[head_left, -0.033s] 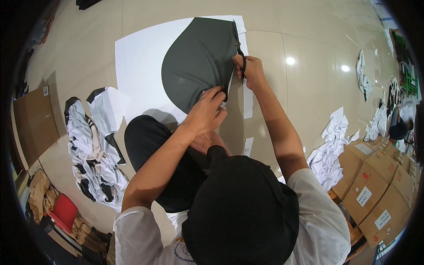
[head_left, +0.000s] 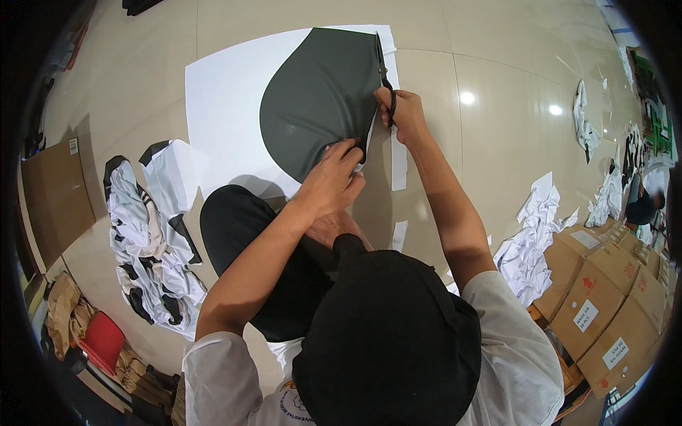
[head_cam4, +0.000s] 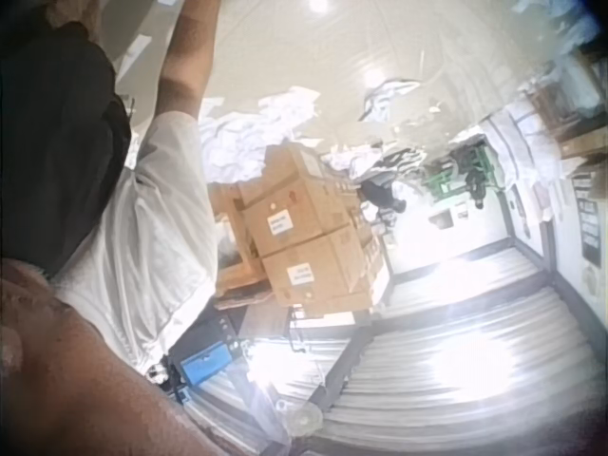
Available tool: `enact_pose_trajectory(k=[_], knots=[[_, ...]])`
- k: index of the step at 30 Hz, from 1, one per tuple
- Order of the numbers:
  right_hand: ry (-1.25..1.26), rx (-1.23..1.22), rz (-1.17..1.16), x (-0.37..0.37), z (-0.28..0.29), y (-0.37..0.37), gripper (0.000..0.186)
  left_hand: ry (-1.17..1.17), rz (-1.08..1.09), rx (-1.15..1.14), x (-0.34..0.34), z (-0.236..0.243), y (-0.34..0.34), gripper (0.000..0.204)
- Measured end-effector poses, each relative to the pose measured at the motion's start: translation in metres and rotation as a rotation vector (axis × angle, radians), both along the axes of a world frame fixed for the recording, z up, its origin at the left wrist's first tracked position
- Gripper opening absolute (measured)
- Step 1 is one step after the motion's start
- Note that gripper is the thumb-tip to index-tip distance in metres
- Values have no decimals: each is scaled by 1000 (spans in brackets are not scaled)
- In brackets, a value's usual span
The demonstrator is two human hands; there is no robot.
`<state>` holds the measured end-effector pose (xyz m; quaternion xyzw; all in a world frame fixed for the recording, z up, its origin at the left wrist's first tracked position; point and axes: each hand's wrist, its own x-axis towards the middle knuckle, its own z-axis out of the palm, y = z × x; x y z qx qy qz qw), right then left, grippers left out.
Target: The person sits on the floor and uses scissors to cut a dark fabric piece along the edge of a white paper template. The person adjusts the fabric and template multiple times while cutting around the curved outline.
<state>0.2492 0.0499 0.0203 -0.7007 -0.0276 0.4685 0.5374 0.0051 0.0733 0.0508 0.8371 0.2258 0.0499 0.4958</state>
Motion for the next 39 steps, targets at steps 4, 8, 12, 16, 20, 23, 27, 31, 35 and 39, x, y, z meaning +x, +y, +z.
enact_pose_trajectory(k=[4, 8, 12, 16, 20, 23, 27, 31, 35, 39], knots=[[28, -28, 29, 3, 6, 4, 26, 2, 5, 3, -1, 1, -1, 44], [33, -27, 42, 10, 6, 11, 30, 0, 5, 1, 0, 1, 0, 43], [7, -26, 14, 13, 7, 16, 30, 0, 2, 6, 0, 1, 0, 43], [6, -11, 42, 19, 7, 22, 29, -4, 0, 14, 0, 1, 1, 41], [-41, 9, 83, 23, 1, 23, 28, -19, -5, 34, -1, 3, 1, 38], [-57, 34, 102, 30, -5, 19, 30, -43, 15, 17, -1, 2, 1, 39], [-226, -27, 115, 39, -12, -2, 36, -27, 7, -17, 2, -1, 0, 39], [-391, -250, 25, 34, -4, -52, 40, 17, -63, 115, -7, -15, -9, 36], [-358, -267, -219, 51, -10, -140, 39, 44, -256, 269, -6, -15, -22, 33], [-592, -586, -347, 35, -4, -238, 41, 17, -385, 313, -16, -21, -35, 31]])
